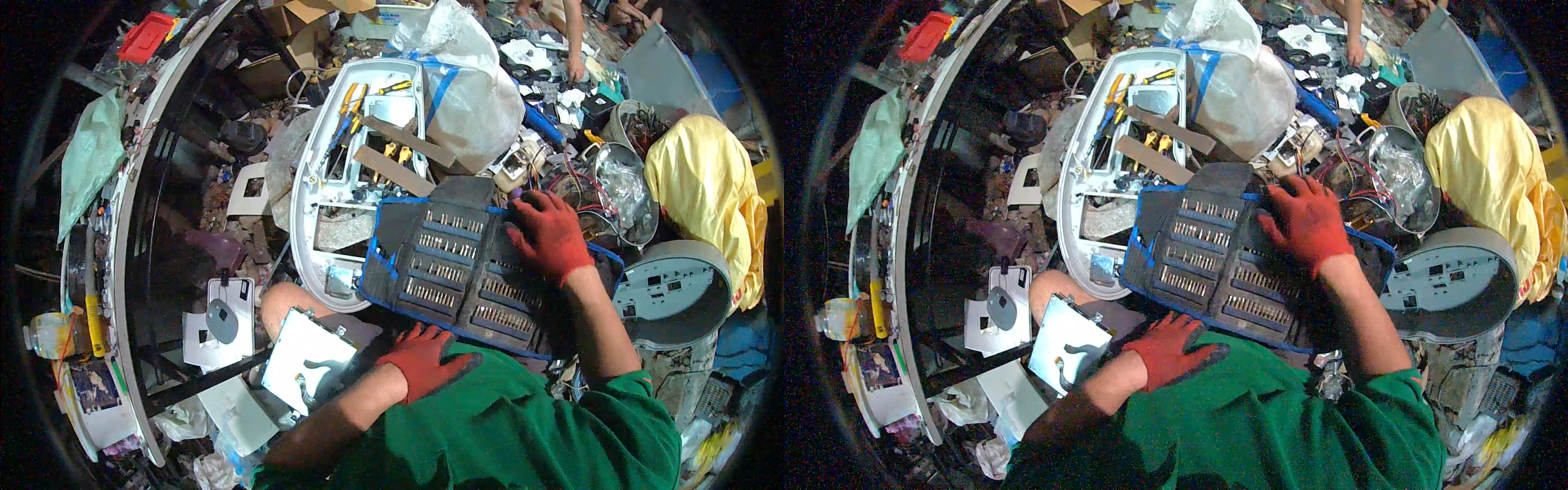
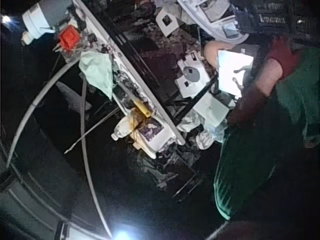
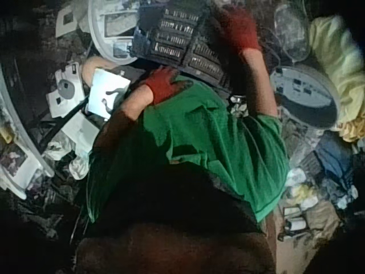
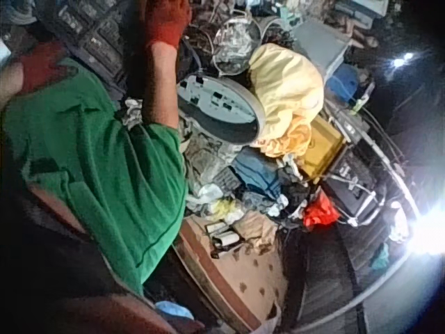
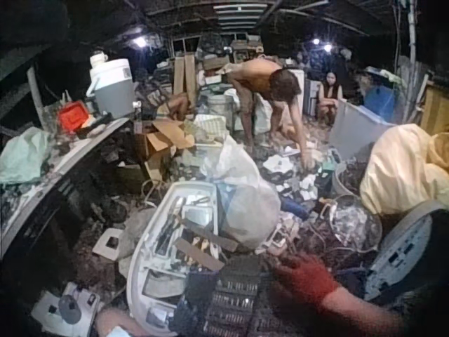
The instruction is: The person disassembles an electronic module by using a pry tool and then a screwdriver to remove components and fasteners.
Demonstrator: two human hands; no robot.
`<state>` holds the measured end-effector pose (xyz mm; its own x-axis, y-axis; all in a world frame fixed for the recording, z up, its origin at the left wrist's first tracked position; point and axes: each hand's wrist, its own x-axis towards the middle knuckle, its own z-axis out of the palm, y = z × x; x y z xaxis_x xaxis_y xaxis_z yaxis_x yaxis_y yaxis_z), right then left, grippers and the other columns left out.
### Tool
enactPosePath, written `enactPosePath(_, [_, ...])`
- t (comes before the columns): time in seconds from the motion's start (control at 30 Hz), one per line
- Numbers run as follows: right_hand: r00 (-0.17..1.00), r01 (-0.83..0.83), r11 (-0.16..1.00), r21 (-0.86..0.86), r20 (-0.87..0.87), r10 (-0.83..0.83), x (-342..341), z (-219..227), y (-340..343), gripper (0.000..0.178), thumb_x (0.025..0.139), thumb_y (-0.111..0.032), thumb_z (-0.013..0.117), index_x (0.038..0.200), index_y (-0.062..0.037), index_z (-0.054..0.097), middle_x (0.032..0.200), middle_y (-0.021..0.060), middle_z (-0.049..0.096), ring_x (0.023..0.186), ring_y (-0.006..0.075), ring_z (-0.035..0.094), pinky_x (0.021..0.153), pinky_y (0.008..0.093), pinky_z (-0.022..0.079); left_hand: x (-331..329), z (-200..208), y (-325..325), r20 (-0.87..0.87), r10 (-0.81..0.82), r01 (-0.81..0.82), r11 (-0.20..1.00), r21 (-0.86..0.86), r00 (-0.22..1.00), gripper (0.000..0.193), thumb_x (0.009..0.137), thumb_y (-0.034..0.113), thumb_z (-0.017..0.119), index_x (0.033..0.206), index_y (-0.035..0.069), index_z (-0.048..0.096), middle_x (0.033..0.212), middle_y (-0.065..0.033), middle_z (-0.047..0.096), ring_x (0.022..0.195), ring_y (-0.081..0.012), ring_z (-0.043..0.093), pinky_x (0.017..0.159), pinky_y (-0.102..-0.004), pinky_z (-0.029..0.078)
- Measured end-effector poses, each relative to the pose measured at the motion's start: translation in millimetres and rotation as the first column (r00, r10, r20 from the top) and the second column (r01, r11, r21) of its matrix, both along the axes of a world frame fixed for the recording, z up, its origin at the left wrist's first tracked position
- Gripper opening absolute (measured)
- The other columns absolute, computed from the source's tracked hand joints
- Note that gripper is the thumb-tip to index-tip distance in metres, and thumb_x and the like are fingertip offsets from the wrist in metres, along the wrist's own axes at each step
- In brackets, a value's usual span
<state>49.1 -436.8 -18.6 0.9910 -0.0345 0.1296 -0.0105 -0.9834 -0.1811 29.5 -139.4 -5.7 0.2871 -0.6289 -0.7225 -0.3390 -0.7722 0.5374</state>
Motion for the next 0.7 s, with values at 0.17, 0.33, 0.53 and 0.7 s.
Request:
enactPosePath(0.17, [0.977, 0.188, 0.971, 0.15, 0.07, -0.201, -38, 9, -5, 0.066, 0.082, -0.039, 0.071, 0.138, -0.0119, 0.05, 0.134, 0.0272, 0.05, 0.122, 0.0438, 0.05, 0.102, 0.052, 0.041, 5, 1, -4, -0.027, -0.02, 0.02, 1.0, 0.013, 0.999, 0.099, 0.087, 0.081, 0.03, 0.148, 0.003, 0.036, 0.155, -0.0165, 0.032, 0.145, -0.0398, 0.025, 0.119, -0.0517, 0.018])
enactPosePath(0.33, [0.964, 0.251, 0.965, 0.074, 0.068, -0.256, -69, 3, -28, 0.066, 0.084, -0.039, 0.069, 0.141, -0.0138, 0.048, 0.139, 0.0229, 0.049, 0.129, 0.0418, 0.044, 0.112, 0.0507, 0.028, 8, 2, -8, -0.087, -0.027, 0.03, 0.999, 0.033, 0.996, 0.098, 0.087, 0.08, 0.031, 0.148, 0.004, 0.036, 0.155, -0.0168, 0.033, 0.145, -0.0396, 0.025, 0.12, -0.0485, 0.018])
enactPosePath(0.53, [0.975, 0.162, 0.966, 0.201, 0.116, -0.188, -76, 5, -29, 0.061, 0.083, -0.035, 0.069, 0.137, -0.011, 0.052, 0.138, 0.0223, 0.048, 0.128, 0.0418, 0.045, 0.109, 0.0491, 0.033, 3, 3, 1, -0.03, -0.013, 0.011, 0.998, -0.063, 0.999, 0.083, 0.094, 0.067, 0.036, 0.146, 0.003, 0.038, 0.151, -0.0198, 0.038, 0.141, -0.0398, 0.033, 0.117, -0.0458, 0.026])
enactPosePath(0.7, [0.978, 0.11, 0.957, 0.268, 0.144, -0.153, -71, -1, -25, 0.057, 0.084, -0.029, 0.067, 0.136, -0.0097, 0.053, 0.14, 0.0216, 0.048, 0.127, 0.0418, 0.046, 0.108, 0.0483, 0.034, 35, 80, 22, 0.033, 0.088, -0.076, 0.961, -0.266, 0.996, 0.053, 0.096, 0.042, 0.05, 0.13, 0.001, 0.055, 0.13, -0.0235, 0.058, 0.123, -0.039, 0.053, 0.107, -0.0448, 0.041])
